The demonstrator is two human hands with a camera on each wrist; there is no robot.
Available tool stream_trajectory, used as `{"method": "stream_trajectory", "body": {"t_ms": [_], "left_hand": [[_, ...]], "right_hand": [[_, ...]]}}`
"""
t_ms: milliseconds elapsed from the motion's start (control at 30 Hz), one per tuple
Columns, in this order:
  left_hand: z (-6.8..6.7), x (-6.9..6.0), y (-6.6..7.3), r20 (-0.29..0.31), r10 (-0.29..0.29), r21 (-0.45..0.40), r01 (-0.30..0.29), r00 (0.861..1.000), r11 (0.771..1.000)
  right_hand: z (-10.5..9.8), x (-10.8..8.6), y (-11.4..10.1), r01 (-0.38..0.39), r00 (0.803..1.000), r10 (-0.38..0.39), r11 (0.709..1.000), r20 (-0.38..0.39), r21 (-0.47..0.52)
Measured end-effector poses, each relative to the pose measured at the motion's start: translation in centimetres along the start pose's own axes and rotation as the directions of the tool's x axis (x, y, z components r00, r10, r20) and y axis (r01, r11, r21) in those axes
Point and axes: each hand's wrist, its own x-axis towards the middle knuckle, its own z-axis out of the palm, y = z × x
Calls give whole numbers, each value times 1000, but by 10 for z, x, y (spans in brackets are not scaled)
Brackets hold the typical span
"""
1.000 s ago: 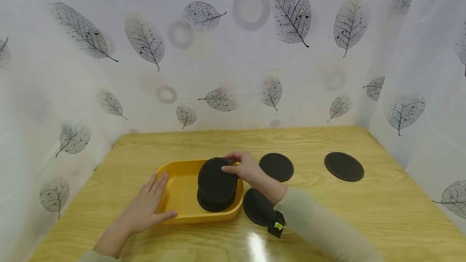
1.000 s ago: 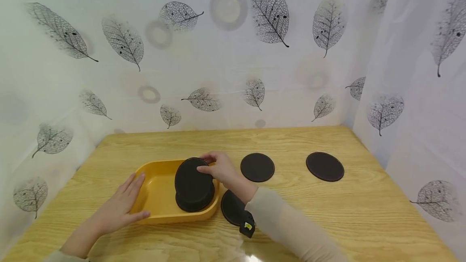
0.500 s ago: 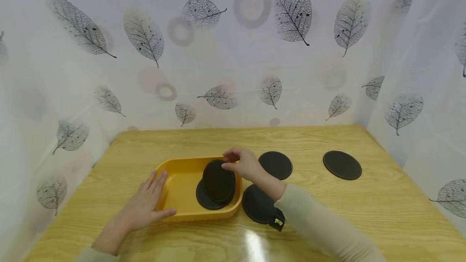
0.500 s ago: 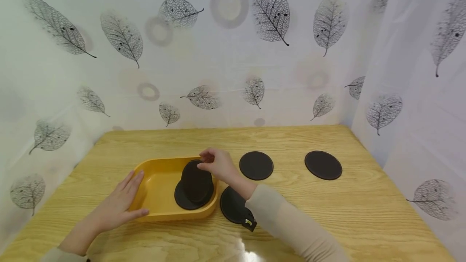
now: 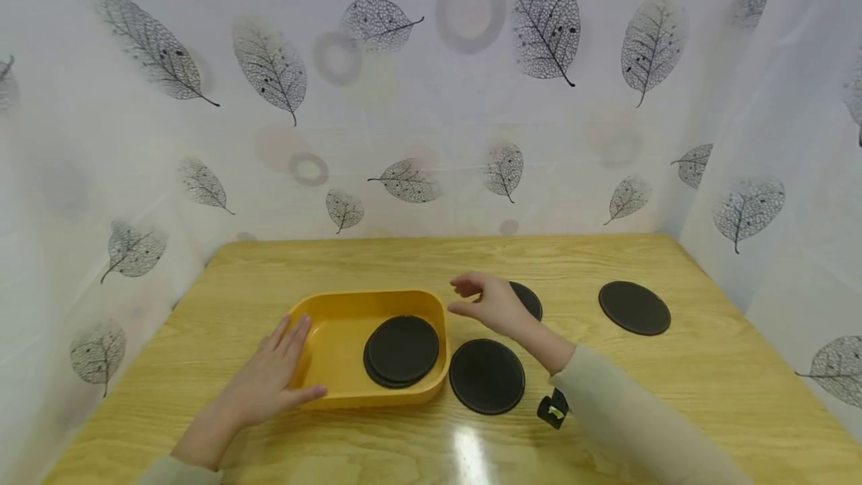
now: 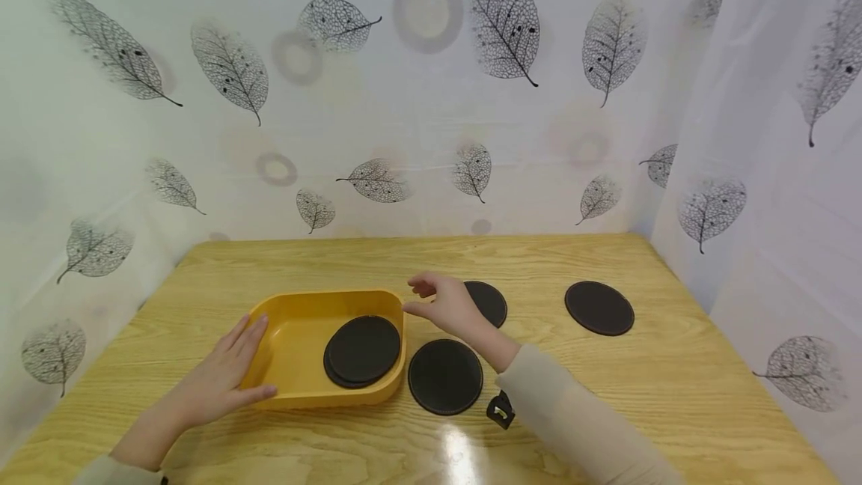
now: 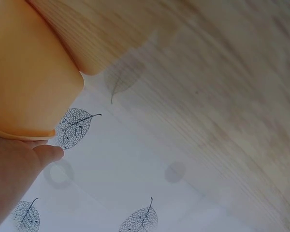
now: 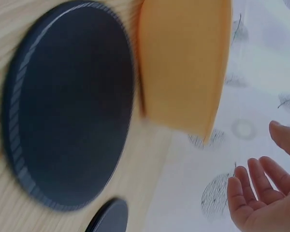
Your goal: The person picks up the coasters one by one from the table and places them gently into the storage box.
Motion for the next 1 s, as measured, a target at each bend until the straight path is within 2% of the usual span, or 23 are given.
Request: {"method": "stream_trajectory", "body": {"t_ms": [167, 367, 733, 833, 1000], "left_hand": [[0, 0, 0, 5, -2, -2, 2, 1000, 1000], [-2, 0, 1, 10, -6, 5, 6, 1000, 1000], [-1, 1, -1, -7, 10, 35, -9, 1000, 999], [-1, 1, 0, 1, 6, 25, -6, 1000, 1000], [-1, 0, 1, 10, 3, -3, -3, 1000, 1000]], "right_hand": [[-15, -9, 17, 28, 999, -29, 998, -17, -56], [-28, -16, 34, 11, 1000, -14, 994, -28, -108], [-33, -20, 44, 26, 999, -30, 980, -16, -199], [-35, -21, 47, 41, 999, -47, 971, -22, -237], [-43, -26, 58, 48, 998, -63, 935, -31, -351]]}}
